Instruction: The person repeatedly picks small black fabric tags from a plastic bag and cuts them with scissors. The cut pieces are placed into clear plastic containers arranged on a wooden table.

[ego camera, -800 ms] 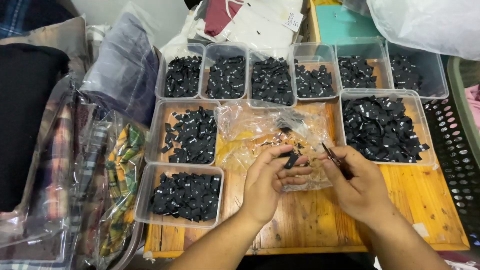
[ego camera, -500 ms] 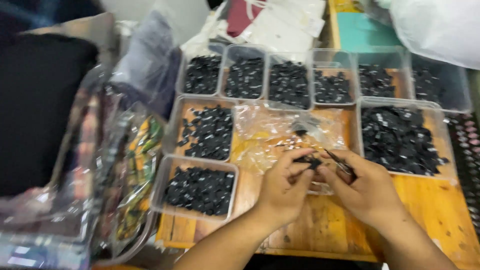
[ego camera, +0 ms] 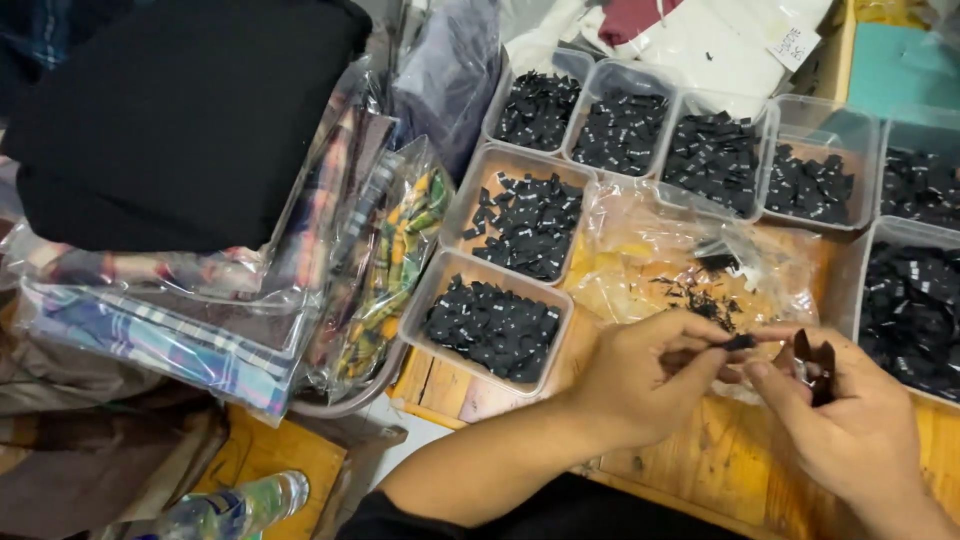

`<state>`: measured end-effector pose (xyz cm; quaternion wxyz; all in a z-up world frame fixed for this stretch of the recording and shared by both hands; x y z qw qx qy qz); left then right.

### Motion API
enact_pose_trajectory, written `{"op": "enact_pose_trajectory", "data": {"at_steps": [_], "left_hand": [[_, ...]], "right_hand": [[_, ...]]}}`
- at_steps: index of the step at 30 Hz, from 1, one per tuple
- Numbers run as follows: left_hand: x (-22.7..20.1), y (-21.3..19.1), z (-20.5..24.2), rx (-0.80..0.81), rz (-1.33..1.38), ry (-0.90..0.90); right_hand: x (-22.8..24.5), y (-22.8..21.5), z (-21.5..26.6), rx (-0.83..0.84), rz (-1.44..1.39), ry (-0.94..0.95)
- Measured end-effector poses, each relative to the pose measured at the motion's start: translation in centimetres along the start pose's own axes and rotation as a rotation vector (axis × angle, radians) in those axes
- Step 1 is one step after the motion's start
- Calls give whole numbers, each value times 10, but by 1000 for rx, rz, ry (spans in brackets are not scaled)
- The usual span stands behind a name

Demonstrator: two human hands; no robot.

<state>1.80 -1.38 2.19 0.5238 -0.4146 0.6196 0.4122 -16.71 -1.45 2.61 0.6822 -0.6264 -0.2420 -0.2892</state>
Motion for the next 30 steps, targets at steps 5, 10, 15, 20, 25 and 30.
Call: {"op": "enact_pose_trajectory", "data": {"at_steps": [5,10,15,20,25,30], "left_hand": [[-6,-46,27,-104,-281,270],[-11,-98,50,-257,-802,337],[-5,-126,61,-331,-1186,93],[2,-131,60,-379,-1295,62],[-12,-112,56,-413,-1221,44],[-39,-55,52,-292,-769,430]], "right_hand": [[-13,-17,8,-90,-66,-83],[-60,-55,2,-309,-8,-39],[-83,-87,-7,-402,129,-58],[-98,-95,-21,-347,97,9],[-95,-100,-34,-153,224,203],[-95,-107,-44,105,409,279]]}}
Point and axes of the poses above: each hand's wrist, its own z-axis away from the middle knuckle, its own y-axis out of the palm, x = y × z, the point moved 5 cm from there along -z, towards the middle knuckle, and after that the axes turned 5 degrees about x, right-handed, at the moved point
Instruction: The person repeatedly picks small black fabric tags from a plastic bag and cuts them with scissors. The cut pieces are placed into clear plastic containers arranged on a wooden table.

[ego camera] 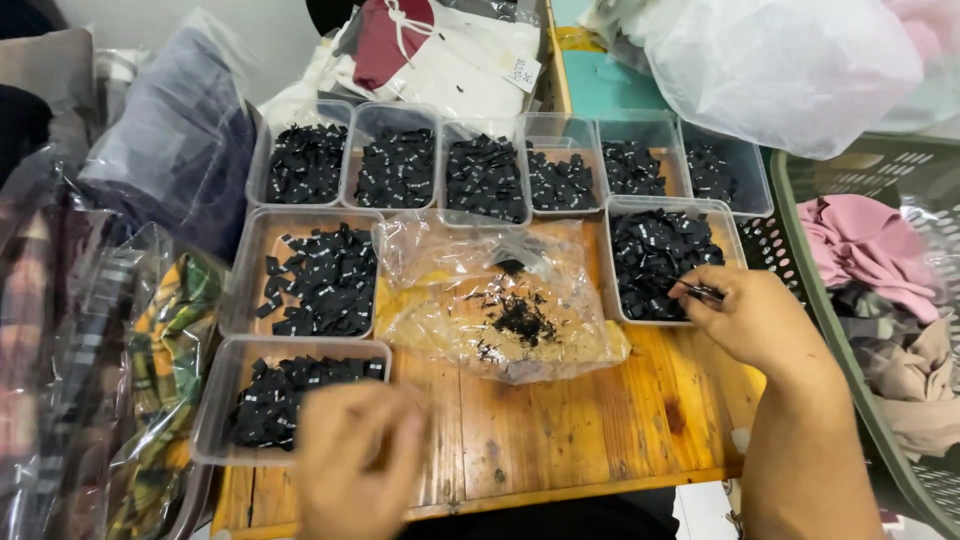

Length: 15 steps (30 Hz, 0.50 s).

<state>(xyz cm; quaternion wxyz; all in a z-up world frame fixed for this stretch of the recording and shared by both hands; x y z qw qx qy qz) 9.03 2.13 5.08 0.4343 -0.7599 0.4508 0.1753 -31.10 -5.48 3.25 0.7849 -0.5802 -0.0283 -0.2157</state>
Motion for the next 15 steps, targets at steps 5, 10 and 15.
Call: {"op": "enact_pose_trajectory", "data": {"at_steps": [5,10,15], "left_hand": [[-23,44,6,98,389,256],[-34,66,-9,169,493,346],[-32,82,-11,176,479,263]], "right_hand": [[4,-6,-10,111,123,62],[22,-10,-9,209,157,123],[4,-4,-18,118,111,23]]}}
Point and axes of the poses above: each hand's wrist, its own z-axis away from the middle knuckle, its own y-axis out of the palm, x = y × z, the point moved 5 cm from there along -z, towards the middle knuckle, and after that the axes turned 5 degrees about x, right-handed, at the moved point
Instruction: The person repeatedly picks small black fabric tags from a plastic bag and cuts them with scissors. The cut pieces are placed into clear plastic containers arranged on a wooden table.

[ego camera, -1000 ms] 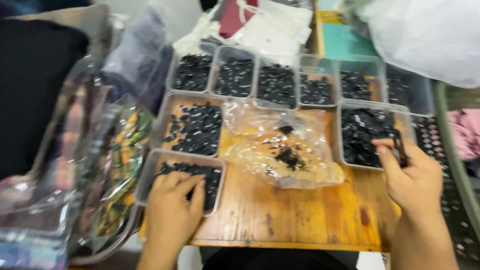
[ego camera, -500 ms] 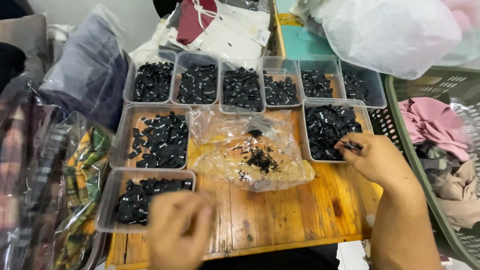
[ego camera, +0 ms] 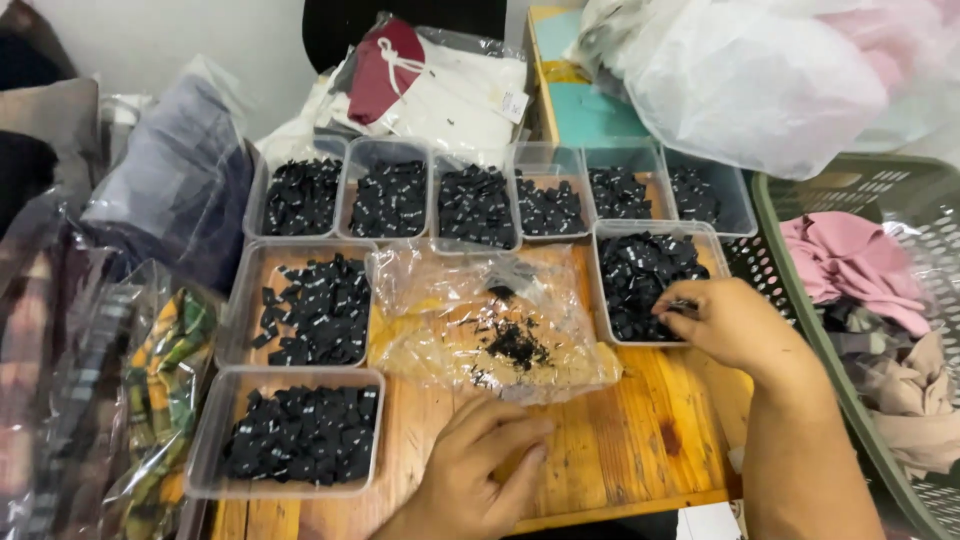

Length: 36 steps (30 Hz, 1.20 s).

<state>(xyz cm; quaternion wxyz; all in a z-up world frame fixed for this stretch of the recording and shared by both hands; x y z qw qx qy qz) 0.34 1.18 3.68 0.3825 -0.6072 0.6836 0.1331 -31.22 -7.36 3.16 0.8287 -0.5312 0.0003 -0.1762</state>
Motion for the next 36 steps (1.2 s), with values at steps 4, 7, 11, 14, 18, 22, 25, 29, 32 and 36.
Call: {"op": "enact_pose_trajectory", "data": {"at_steps": [4,7,11,14,18,22,25,29,32,36], "left_hand": [[4,7,-9,49,-51,-145],[9,14,-17,114,-21,-203],[26,25,-22,157,172,-602],[35,32,-23,62,279,-682],[46,38,-24,-186,541,-638],[55,35,-16,-290,650,-619],[56,27,-14,-342,641,-606],[53,23,-16,-388,666,-549],[52,17,-14,-405,595,-531],[62,13,-4,-435,516,-603]], "right_hand": [[-9,2,-2,-76,-93,-74],[-7,-2,5,-160,-173,-74],[-1,-7,17,-219,-405,-142],[6,12,18,-207,-522,-285],[51,67,27,-93,-1332,-445],[83,89,32,29,-1536,-486],[98,95,36,71,-1489,-517],[99,102,36,34,-1401,-528],[100,94,44,-32,-1236,-447],[79,112,40,11,-1309,-457]]}}
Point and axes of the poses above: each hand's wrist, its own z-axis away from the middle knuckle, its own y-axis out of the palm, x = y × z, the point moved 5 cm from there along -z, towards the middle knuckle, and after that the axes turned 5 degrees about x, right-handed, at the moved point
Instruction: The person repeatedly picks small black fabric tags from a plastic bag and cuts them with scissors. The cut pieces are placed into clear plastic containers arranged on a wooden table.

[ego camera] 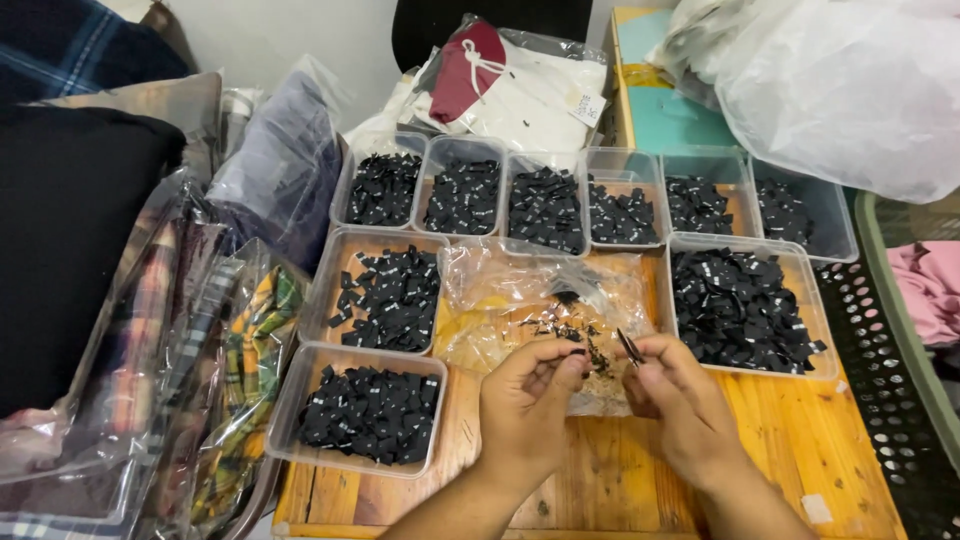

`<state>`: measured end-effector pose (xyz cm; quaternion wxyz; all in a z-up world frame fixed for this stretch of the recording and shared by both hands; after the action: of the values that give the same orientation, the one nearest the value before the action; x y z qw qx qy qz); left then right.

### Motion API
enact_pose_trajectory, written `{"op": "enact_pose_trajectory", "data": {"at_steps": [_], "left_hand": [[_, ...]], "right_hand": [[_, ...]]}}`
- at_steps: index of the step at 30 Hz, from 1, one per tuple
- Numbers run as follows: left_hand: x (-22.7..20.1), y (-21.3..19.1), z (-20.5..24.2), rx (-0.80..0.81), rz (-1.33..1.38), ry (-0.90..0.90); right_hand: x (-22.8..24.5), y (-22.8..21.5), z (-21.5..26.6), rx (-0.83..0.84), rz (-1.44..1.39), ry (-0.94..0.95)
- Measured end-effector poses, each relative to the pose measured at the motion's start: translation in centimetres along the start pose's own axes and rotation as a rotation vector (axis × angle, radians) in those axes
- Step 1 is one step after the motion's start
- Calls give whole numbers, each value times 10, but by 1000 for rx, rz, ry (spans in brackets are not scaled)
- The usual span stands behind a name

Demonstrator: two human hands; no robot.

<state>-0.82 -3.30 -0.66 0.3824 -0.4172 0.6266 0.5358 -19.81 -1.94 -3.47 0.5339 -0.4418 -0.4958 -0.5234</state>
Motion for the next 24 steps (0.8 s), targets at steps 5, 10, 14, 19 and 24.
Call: {"op": "enact_pose_trajectory", "data": {"at_steps": [5,10,14,19,24], "left_hand": [[-12,-4,-3,19,-100,-5],[-13,-5,-2,27,-82,9],[-7,-7,-1,34,-37,-31],[-4,-5,1,45,44,-69],[-6,-5,2,29,56,-41]], "right_hand": [[10,4,3,12,233,-84],[-5,2,0,42,205,-102],[-19,1,-1,145,-81,-191],[-15,2,2,55,192,-155],[-23,-1,2,13,183,-163]]}}
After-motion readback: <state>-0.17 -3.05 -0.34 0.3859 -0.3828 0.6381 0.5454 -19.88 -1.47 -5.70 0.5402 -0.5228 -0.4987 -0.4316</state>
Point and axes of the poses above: each hand's wrist, its own z-axis away from the middle knuckle, its own y-axis out of the palm, x = y × z, the point moved 5 cm from there along -z, towards the middle knuckle, and after that the axes turned 5 degrees about x, right-handed, at the moved point
